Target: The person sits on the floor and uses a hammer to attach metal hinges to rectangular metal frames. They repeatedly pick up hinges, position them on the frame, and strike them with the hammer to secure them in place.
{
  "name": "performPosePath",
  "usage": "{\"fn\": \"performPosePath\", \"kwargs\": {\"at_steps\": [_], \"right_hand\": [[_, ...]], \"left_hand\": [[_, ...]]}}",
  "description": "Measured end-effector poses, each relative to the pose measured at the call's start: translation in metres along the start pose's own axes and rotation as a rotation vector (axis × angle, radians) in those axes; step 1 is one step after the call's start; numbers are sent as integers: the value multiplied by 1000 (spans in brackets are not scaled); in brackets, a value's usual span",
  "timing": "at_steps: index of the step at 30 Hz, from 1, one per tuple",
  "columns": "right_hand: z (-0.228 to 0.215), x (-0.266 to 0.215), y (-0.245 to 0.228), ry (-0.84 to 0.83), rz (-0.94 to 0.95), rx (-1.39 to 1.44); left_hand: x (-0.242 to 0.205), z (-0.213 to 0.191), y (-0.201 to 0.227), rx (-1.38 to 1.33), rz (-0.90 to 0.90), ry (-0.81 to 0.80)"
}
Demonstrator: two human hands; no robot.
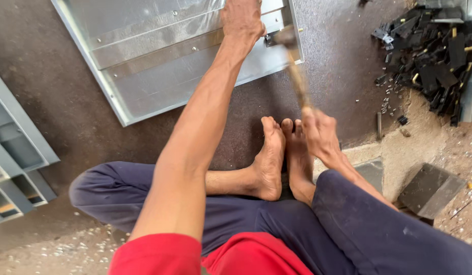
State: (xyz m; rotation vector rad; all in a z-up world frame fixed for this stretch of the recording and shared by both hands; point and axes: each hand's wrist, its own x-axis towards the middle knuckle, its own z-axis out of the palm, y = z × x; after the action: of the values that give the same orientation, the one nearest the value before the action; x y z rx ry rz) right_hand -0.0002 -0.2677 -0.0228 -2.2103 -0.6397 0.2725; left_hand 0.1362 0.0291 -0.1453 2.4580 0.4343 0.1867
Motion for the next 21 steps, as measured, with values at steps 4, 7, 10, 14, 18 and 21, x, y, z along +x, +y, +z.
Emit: {"fn": "performPosePath", "kwargs": {"at_steps": [4,7,10,14,18,21], "right_hand": [[-19,14,5,65,115,156],[-30,17,17,341,-255,384],[-17,19,23,192,75,669],[-1,-21,13,-67,185,73],[-26,-49,19,4,447,55],[-49,-42,25,35,509,19]], "left_hand": [[10,-18,15,46,-121,-100],[-4,-20,16,-30,3,-28],[4,-18,14,-2,-134,-152],[1,-16,15,72,-36,-25],[-20,-20,16,124,-7,-91],[-24,-30,18,-34,-29,-4]]}}
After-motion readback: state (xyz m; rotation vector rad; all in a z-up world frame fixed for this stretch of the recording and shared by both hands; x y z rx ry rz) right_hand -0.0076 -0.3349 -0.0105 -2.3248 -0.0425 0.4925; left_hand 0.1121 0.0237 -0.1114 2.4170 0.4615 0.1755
